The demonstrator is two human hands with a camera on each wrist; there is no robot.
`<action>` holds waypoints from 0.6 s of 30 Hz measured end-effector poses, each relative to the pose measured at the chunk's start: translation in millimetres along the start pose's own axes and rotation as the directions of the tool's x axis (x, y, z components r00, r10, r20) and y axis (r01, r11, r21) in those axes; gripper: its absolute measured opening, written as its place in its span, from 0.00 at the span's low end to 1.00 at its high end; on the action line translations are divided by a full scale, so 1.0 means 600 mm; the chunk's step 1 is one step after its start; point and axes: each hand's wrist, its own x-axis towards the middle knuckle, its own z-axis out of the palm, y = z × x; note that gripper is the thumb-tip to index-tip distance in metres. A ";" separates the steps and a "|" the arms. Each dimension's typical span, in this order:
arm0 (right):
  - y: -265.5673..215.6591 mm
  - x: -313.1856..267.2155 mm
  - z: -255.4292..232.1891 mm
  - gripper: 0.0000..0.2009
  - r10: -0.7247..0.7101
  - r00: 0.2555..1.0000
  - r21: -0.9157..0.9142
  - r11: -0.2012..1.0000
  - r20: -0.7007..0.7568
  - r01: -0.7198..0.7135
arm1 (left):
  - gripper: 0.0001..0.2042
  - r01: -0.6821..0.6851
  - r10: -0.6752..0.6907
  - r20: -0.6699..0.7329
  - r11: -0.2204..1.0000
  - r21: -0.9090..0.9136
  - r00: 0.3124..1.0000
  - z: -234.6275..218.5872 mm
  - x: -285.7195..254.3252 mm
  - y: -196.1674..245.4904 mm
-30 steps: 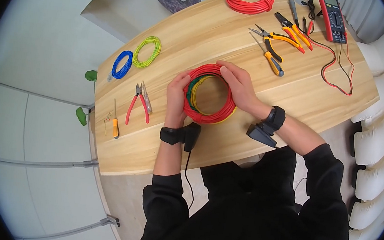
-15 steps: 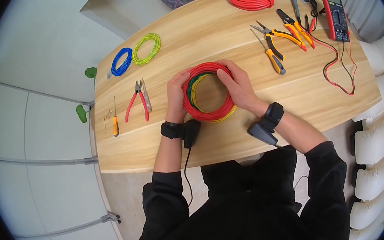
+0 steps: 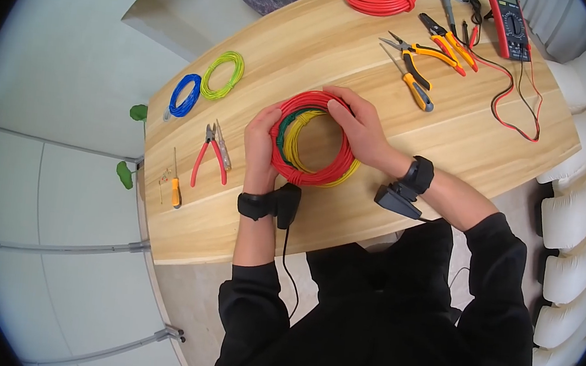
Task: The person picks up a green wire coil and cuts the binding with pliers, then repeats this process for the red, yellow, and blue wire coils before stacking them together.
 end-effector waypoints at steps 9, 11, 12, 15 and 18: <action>0.014 -0.010 -0.006 0.18 0.064 0.998 -0.240 0.969 -0.012 -0.065 | 0.12 0.031 -0.032 0.016 0.999 0.039 0.999 -0.016 0.016 -0.029; 0.022 -0.009 -0.007 0.18 0.029 0.999 -0.265 0.964 -0.013 -0.031 | 0.12 0.034 -0.034 0.019 0.999 0.017 0.999 -0.019 0.019 -0.033; 0.022 -0.008 -0.009 0.18 0.030 0.999 -0.264 0.964 -0.013 -0.033 | 0.12 0.033 -0.033 0.016 0.999 0.006 0.999 -0.019 0.020 -0.034; 0.019 -0.004 -0.014 0.15 0.085 0.996 -0.279 0.958 0.035 -0.072 | 0.12 0.030 -0.030 0.007 0.999 -0.022 1.000 -0.018 0.022 -0.039; 0.032 0.014 -0.016 0.14 0.051 0.997 -0.184 0.982 0.055 -0.040 | 0.13 0.011 -0.010 0.008 0.997 -0.071 1.000 -0.018 0.031 -0.042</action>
